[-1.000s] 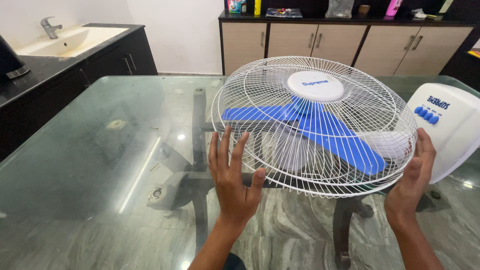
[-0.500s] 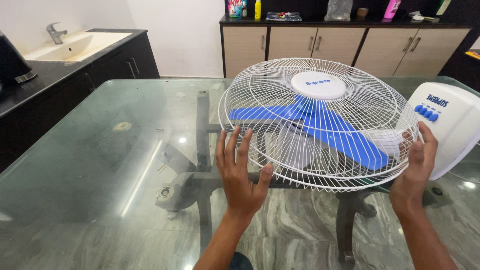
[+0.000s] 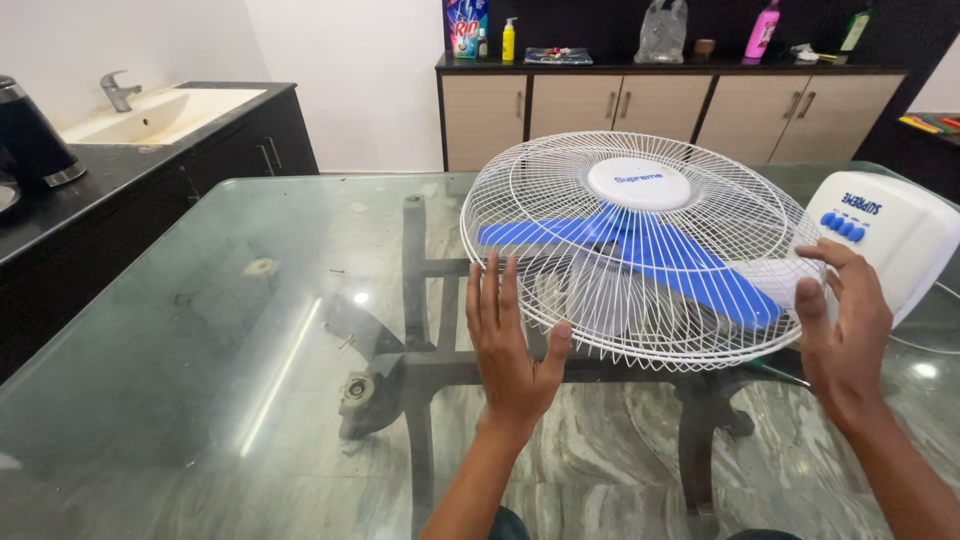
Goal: The person assembles a table fan by attaching the front wire cage to the fan body. They use a green screwdriver to tighten the central nut securing the cage, then place the center cap over the nut.
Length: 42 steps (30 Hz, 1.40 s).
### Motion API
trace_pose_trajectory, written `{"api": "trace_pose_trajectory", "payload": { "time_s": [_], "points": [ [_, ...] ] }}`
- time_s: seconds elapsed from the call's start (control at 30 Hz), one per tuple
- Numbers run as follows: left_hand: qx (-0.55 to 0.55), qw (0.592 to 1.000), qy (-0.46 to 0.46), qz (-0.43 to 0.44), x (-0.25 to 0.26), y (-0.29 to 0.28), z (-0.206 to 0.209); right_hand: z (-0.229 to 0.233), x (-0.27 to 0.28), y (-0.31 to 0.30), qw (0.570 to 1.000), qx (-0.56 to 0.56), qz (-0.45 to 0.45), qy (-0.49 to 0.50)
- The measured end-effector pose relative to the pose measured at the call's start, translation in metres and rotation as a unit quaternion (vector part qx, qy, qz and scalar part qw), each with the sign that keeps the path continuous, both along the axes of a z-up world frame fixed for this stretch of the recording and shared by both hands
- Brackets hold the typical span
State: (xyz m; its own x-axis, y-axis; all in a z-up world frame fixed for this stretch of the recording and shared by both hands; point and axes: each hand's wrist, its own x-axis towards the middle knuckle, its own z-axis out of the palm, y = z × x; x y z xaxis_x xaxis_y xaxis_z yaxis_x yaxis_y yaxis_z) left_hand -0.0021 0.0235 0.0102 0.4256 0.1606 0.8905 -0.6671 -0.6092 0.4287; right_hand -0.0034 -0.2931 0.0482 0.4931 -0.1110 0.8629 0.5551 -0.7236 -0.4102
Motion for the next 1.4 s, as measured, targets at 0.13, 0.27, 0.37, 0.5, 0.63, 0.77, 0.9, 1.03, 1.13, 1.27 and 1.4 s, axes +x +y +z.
{"api": "trace_pose_trajectory", "payload": {
  "time_s": [0.13, 0.27, 0.37, 0.5, 0.63, 0.77, 0.9, 1.03, 1.13, 1.27, 1.4],
  "points": [
    [-0.008, 1.0, 0.004, -0.002, 0.001, 0.001, 0.0, 0.01, 0.002, -0.006, 0.999, 0.0, -0.004, 0.047],
    [-0.018, 1.0, -0.009, -0.009, 0.002, 0.003, 0.001, 0.002, 0.015, -0.016, 0.992, 0.109, 0.025, 0.065],
    [-0.019, 1.0, -0.013, -0.011, 0.0, 0.004, 0.001, 0.002, 0.035, -0.022, 0.985, 0.125, -0.012, 0.119],
    [-0.017, 1.0, -0.019, -0.014, 0.0, 0.006, 0.003, 0.014, 0.053, -0.02, 0.947, 0.166, 0.036, 0.272],
    [-0.019, 0.999, -0.042, -0.022, 0.002, 0.009, 0.003, 0.027, 0.047, -0.015, 0.923, 0.159, -0.036, 0.348],
    [-0.023, 0.997, -0.066, -0.012, 0.001, 0.016, 0.0, 0.031, 0.042, -0.013, 0.924, 0.125, -0.059, 0.357],
    [-0.031, 0.995, -0.093, 0.02, 0.002, 0.029, 0.0, 0.031, 0.044, -0.01, 0.942, 0.023, -0.074, 0.325],
    [0.036, 0.991, -0.112, 0.064, 0.006, 0.05, 0.0, 0.036, 0.043, -0.001, 0.935, 0.063, -0.035, 0.346],
    [0.102, 0.981, -0.118, 0.114, 0.011, 0.058, 0.0, 0.047, 0.036, 0.003, 0.946, 0.07, -0.023, 0.315],
    [0.125, 0.973, -0.129, 0.148, 0.015, 0.055, -0.002, 0.065, 0.026, 0.019, 0.961, 0.112, 0.106, 0.228],
    [0.079, 0.981, -0.162, 0.068, 0.016, 0.061, -0.001, 0.09, 0.024, 0.045, 0.958, 0.152, 0.165, 0.181]
  ]
}}
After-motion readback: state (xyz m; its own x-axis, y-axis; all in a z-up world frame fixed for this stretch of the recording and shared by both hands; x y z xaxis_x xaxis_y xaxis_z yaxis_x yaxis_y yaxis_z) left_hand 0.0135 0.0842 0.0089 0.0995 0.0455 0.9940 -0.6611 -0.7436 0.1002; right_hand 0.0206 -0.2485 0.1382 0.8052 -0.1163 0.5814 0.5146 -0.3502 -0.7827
